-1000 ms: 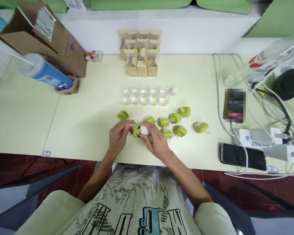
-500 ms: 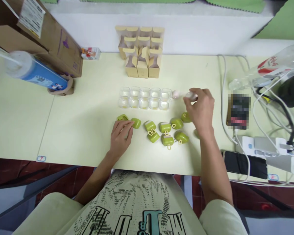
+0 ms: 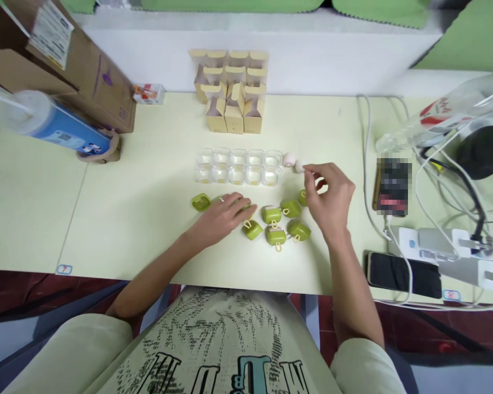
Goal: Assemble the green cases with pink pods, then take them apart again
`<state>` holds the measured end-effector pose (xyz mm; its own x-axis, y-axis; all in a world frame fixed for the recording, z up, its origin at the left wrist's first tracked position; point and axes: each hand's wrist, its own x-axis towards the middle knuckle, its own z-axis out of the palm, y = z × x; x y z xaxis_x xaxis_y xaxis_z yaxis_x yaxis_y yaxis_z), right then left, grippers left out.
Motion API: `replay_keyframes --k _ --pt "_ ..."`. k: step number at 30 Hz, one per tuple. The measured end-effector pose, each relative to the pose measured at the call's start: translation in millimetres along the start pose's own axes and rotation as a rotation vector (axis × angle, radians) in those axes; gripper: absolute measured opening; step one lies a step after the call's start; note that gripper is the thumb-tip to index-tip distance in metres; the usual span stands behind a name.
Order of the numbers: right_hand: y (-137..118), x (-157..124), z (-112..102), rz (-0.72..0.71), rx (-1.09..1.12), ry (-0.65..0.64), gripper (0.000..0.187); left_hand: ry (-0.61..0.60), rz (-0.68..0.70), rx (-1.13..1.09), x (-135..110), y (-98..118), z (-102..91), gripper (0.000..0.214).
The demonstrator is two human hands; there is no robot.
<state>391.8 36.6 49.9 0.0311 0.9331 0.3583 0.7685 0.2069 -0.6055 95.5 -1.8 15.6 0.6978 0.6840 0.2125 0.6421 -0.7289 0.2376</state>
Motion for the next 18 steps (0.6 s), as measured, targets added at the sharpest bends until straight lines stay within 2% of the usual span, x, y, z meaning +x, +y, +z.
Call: replay_keyframes --k 2,4,5,7,8,10,13,15,18 --pt "-18.7 -21.3 5.0 -0.118 0.065 0.004 0.025 0.184 -0.153 -0.228 -4.2 -2.3 -3.5 0.028" --pt "-36.2 -40.7 19.2 -0.354 0.172 -0.045 0.021 0.369 -0.353 -0.549 -10.2 2.1 -5.3 0.033" --pt "-44.2 -48.9 28.3 -0.443 0.198 -0.095 0.025 0.428 -0.439 -0.710 -13.1 6.6 -5.6 0.040" --pt "-58.0 -61.3 46.5 -0.519 0.199 -0.149 0.039 0.465 -0.550 -0.938 -18.0 18.3 -5.4 0.050" --pt "-63.4 -65.5 54.4 -0.521 0.189 -0.142 0.045 0.459 -0.581 -0.983 -19.9 24.2 -5.1 0.053" --pt "-70.7 -70.0 65.9 -0.517 0.186 -0.073 0.055 0.453 -0.602 -0.961 -23.1 32.9 -4.5 0.057" --pt "-74.2 -70.0 73.1 -0.560 0.188 0.013 0.067 0.484 -0.564 -0.851 -27.6 35.4 -3.6 0.055" --pt "-73.1 -68.6 73.6 -0.596 0.130 -0.004 0.066 0.492 -0.533 -0.753 -30.6 32.3 -2.8 0.054" --pt "-69.3 -68.0 71.0 -0.607 0.033 -0.081 0.054 0.482 -0.465 -0.535 -34.5 28.8 -1.8 0.052"
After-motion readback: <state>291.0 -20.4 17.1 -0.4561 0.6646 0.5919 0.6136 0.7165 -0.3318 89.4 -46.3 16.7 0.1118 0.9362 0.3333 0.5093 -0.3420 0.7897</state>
